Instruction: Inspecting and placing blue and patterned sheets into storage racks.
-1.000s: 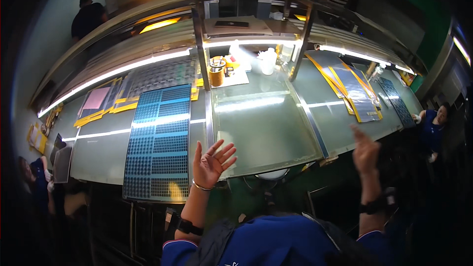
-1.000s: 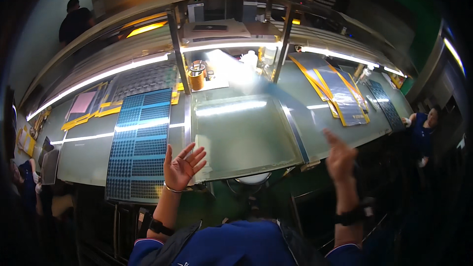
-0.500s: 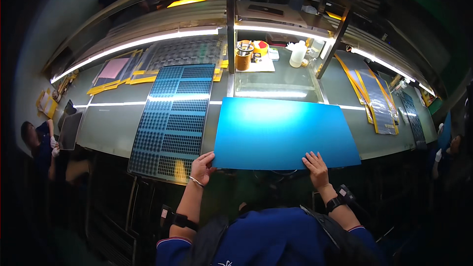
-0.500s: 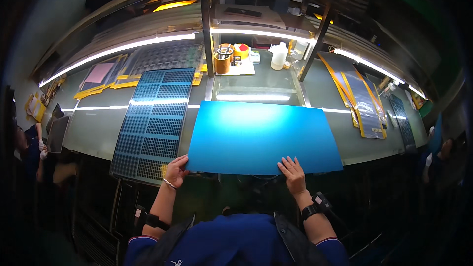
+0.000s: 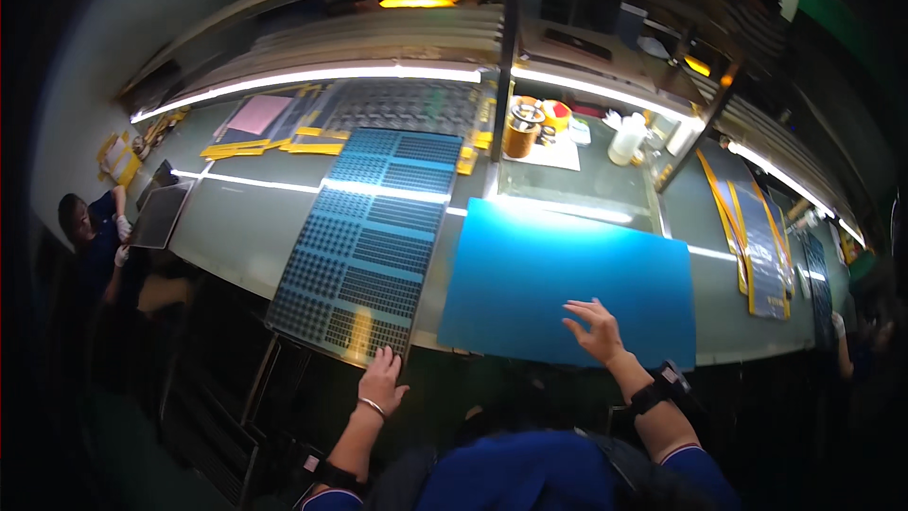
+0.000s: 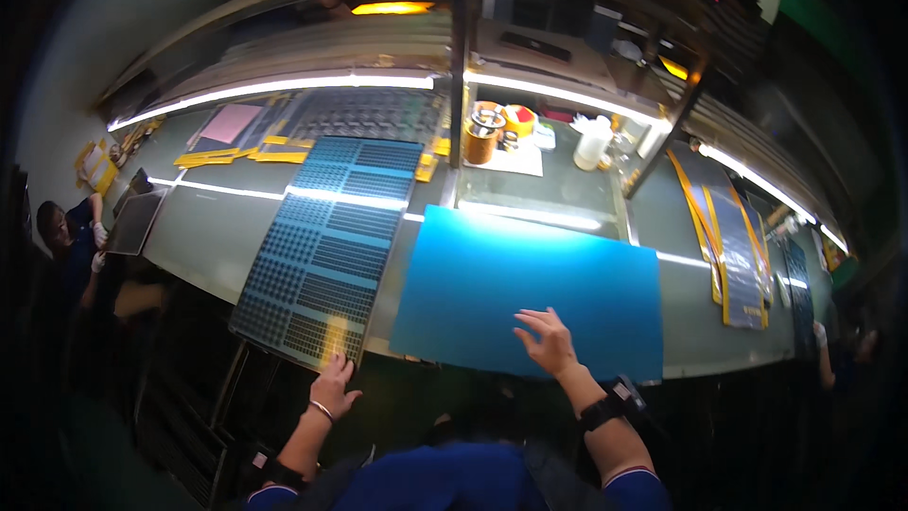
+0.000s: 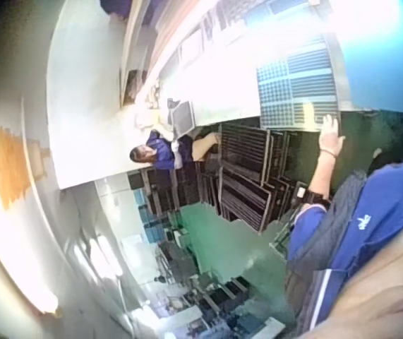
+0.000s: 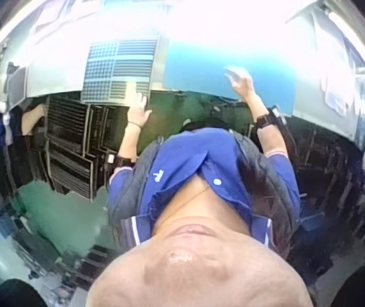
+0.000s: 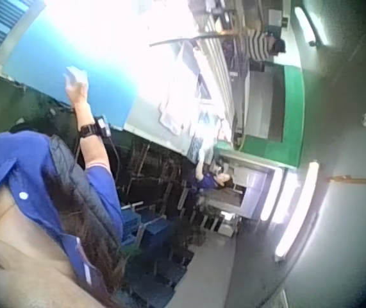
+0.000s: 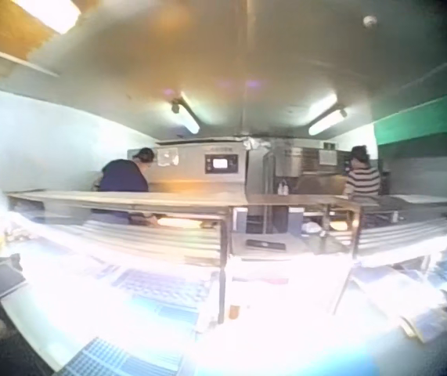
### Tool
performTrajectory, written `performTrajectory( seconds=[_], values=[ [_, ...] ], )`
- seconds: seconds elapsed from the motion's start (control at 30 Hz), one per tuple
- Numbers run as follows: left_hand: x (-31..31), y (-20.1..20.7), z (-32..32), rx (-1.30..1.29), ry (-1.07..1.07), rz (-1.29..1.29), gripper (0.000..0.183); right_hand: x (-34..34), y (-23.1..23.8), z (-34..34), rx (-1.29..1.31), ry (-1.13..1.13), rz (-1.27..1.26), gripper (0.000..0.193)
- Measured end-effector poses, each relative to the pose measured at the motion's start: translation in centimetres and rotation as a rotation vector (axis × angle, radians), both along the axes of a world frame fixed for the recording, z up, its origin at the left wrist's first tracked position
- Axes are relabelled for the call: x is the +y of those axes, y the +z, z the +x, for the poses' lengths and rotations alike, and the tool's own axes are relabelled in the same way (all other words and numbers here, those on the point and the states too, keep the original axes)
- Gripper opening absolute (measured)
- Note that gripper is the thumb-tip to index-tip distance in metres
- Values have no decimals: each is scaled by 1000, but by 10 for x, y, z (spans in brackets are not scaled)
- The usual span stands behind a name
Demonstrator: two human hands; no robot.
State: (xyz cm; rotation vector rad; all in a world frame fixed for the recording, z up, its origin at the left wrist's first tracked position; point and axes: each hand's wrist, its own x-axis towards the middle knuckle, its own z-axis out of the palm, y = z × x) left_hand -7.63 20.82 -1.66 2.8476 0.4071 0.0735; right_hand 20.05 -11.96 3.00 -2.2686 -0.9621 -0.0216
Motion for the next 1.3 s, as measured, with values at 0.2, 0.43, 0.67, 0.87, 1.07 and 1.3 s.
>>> performTrajectory(
  seconds=[0.2, 0.43, 0.67, 0.87, 1.07, 1.3],
  values=[
    [7, 1, 2, 131, 19, -68, 39, 188, -23, 48, 107, 516, -85, 29],
    [15, 5, 3, -139, 3, -141, 30, 306, -64, 87, -135, 693, -400, 40],
    [1, -16, -3, -445, 221, -46, 24, 303, -47, 88, -90, 793, -411, 46],
    [30, 91, 56, -793, 386, 349, 13, 316, -79, 95, -239, 757, -382, 30],
    [27, 8, 97, -488, 79, -361, 39, 351, -45, 76, -231, 814, -398, 19],
    [57, -8, 123, 144, 547, 27, 56, 378, 166, 30, -337, 854, 311, 27]
  ],
)
